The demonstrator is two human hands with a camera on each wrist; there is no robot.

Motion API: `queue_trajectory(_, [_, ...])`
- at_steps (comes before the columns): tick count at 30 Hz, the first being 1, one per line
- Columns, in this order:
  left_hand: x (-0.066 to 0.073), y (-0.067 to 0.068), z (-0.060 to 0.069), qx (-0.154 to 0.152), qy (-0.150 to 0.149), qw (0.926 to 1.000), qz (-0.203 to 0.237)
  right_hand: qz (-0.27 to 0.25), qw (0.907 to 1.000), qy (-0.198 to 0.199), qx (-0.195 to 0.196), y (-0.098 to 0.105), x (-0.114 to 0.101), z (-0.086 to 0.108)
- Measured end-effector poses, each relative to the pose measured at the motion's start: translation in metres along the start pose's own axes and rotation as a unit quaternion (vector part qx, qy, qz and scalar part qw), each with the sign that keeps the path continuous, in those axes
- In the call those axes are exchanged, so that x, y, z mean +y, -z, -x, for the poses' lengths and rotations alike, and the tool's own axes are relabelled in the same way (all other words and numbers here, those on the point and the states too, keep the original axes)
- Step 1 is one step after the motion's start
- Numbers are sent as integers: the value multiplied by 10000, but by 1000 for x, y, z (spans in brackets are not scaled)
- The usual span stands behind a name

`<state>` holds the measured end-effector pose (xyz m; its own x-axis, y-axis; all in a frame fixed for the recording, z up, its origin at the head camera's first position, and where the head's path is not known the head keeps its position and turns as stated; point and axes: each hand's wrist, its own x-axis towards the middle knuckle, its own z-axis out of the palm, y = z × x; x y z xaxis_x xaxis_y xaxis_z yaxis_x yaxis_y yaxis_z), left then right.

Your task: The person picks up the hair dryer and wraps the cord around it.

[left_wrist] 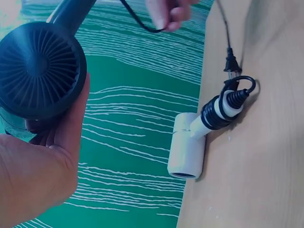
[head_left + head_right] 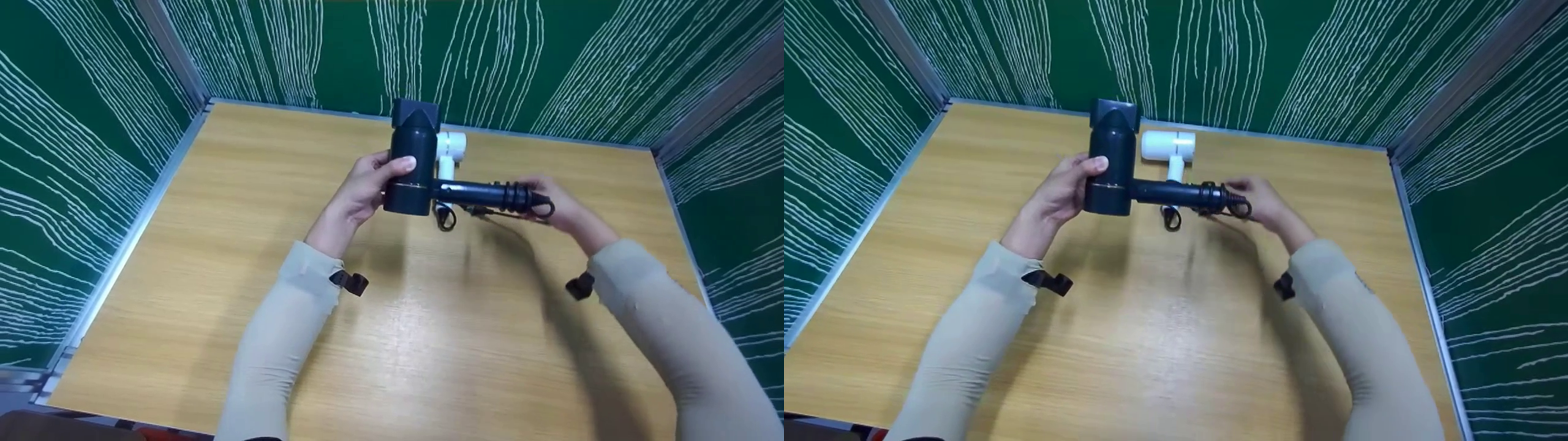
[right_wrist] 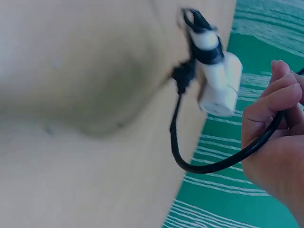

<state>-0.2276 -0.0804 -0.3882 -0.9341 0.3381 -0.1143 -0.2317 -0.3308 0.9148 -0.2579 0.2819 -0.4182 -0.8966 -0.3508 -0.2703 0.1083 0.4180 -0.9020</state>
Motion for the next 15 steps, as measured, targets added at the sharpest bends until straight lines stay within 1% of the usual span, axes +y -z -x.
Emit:
queue_trajectory(2, [-1, 1, 0, -46, 73, 9999, -102, 356, 9993, 100, 92, 6, -12, -2])
queue_trajectory(3, [-2, 1, 0, -59, 107, 9998, -159, 550, 9983, 86, 150, 8, -18, -4])
queue_trajectory(6, [-4, 3, -1, -65, 170, 9994, -303, 1017, 9941, 185, 316, 12, -35, -7])
queue_trajectory(11, [-8, 5, -4, -48, 202, 9983, -546, 1220, 9911, 378, 370, 14, -61, -7])
queue_trajectory(15, [-9, 7, -6, 70, 282, 9969, -737, 1506, 9869, 465, 340, 14, -79, -2])
